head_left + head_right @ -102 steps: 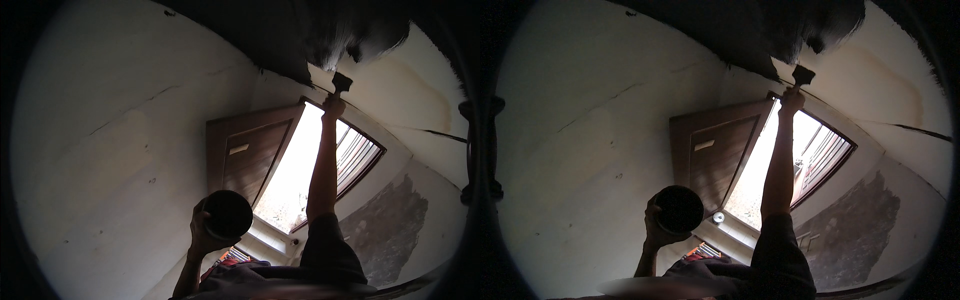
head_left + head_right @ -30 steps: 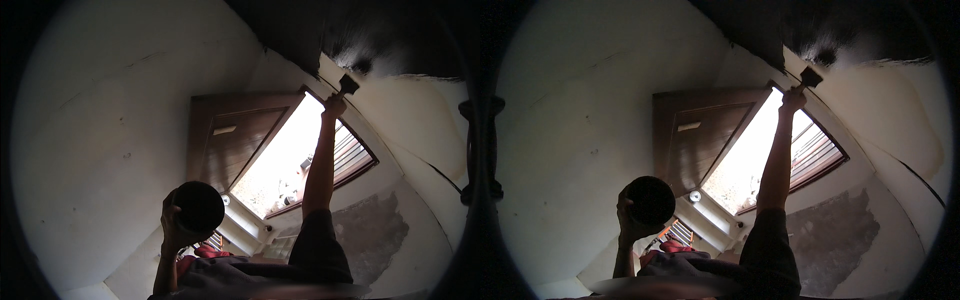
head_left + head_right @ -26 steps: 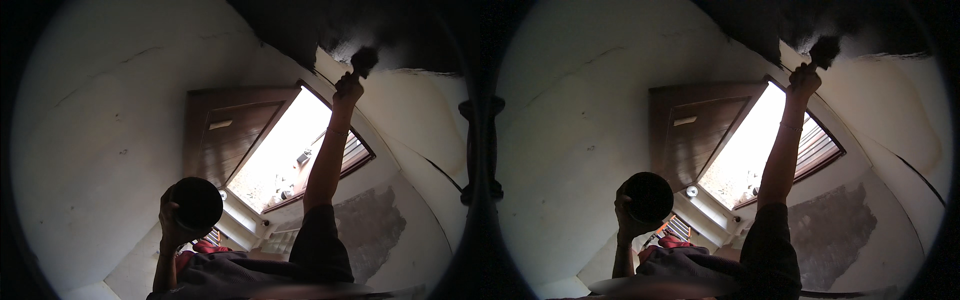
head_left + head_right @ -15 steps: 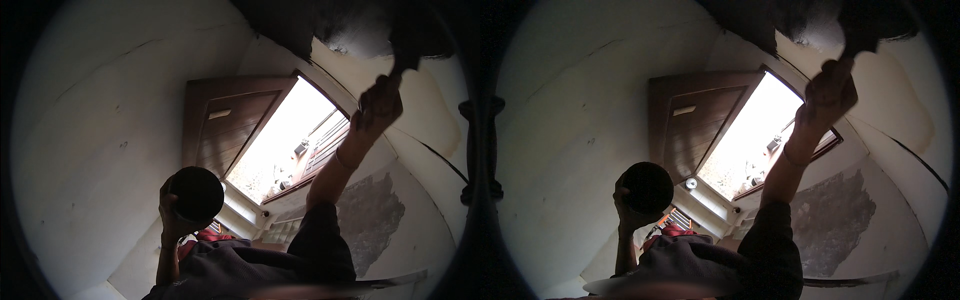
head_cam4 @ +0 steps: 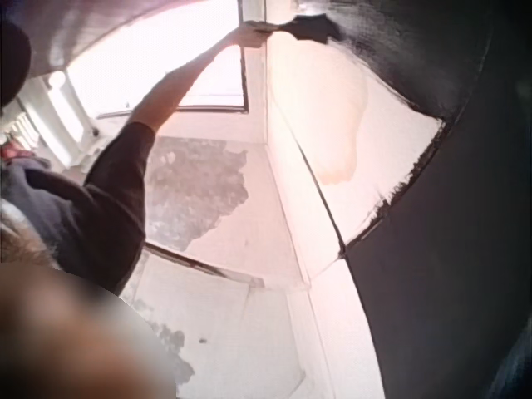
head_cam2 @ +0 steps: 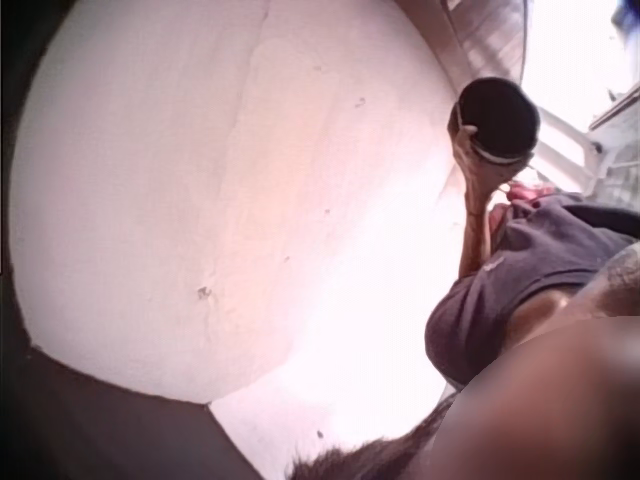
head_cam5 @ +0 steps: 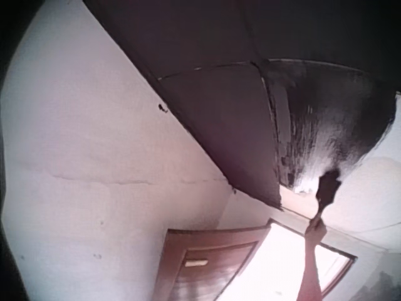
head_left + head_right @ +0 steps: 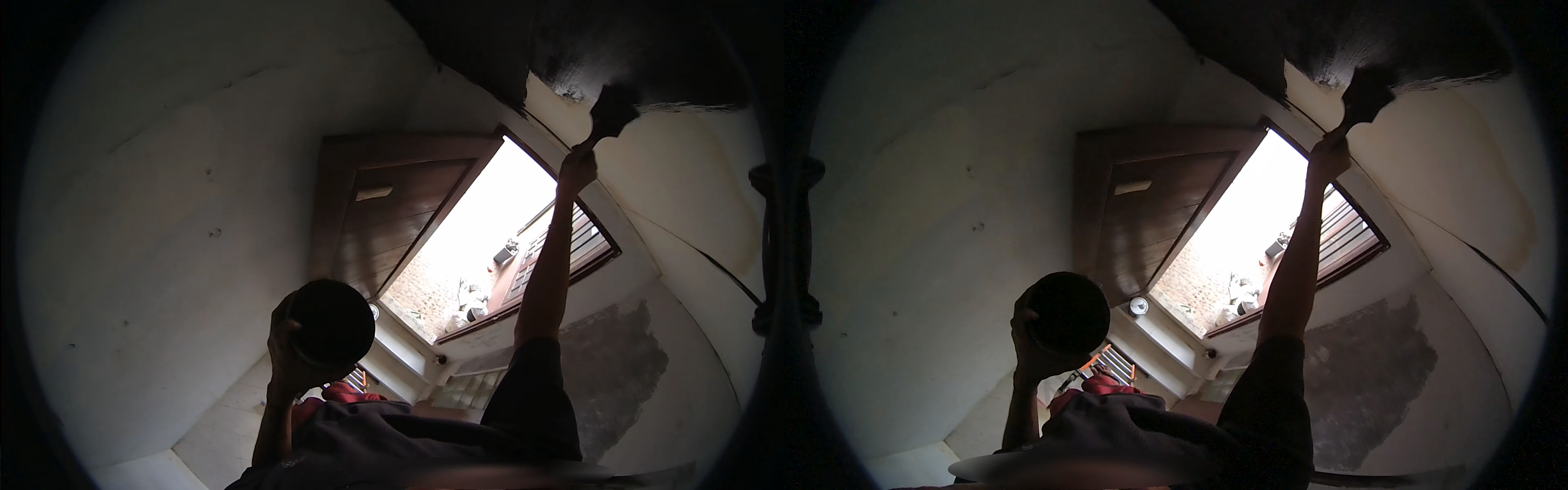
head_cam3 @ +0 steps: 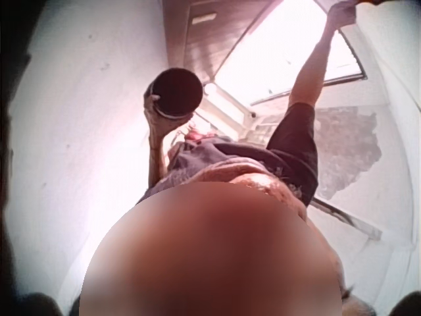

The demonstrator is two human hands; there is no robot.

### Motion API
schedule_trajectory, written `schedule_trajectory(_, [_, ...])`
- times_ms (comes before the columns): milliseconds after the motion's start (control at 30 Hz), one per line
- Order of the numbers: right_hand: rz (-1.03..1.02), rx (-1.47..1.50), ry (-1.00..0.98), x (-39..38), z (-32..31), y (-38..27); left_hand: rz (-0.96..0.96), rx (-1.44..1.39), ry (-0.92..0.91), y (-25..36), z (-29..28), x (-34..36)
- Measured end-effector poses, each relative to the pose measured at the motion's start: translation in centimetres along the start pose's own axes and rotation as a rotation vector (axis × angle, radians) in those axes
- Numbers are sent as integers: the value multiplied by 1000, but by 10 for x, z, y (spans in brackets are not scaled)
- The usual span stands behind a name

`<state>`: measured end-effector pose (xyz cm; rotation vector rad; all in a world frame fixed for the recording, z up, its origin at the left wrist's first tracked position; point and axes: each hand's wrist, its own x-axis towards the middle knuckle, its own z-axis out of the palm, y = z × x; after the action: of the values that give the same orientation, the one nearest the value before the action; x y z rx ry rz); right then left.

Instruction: The person paints a white ceiling with black paint using a brush and a small container. They repeatedly dip the brush into the container and apply paint in long strokes across the ceiling surface.

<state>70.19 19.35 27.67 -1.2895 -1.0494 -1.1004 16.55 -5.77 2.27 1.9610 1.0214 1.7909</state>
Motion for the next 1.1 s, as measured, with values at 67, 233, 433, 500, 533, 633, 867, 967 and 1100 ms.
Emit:
schedule_trajectory(67, [126,-5,-62,-33,20,26,0,13,-6,1,1,0])
schedule_trajectory(233, [689,358,-269,-59,65,48,-10,35,-17,7,6,0])
schedule_trajectory(433, [975,1162,-194,37,58,-24,-13,40,-13,6,10,4])
schedule_trajectory(500, [912,1286,-198,59,25,-55,-9,42,-11,4,10,6])
schedule_trajectory(533, [822,1211,-232,58,10,-67,-11,44,-11,4,11,8])
schedule_trajectory(633, [588,788,-194,17,-14,-87,-9,60,-11,4,8,8])
schedule_trajectory(867, [1095,897,-238,20,23,-58,-6,66,-6,7,5,6])
schedule_trajectory(967, [965,1120,-175,57,-5,-72,-3,71,-7,8,7,6])
schedule_trajectory(1100, [582,876,-160,56,-79,-124,-14,100,-4,7,7,6])
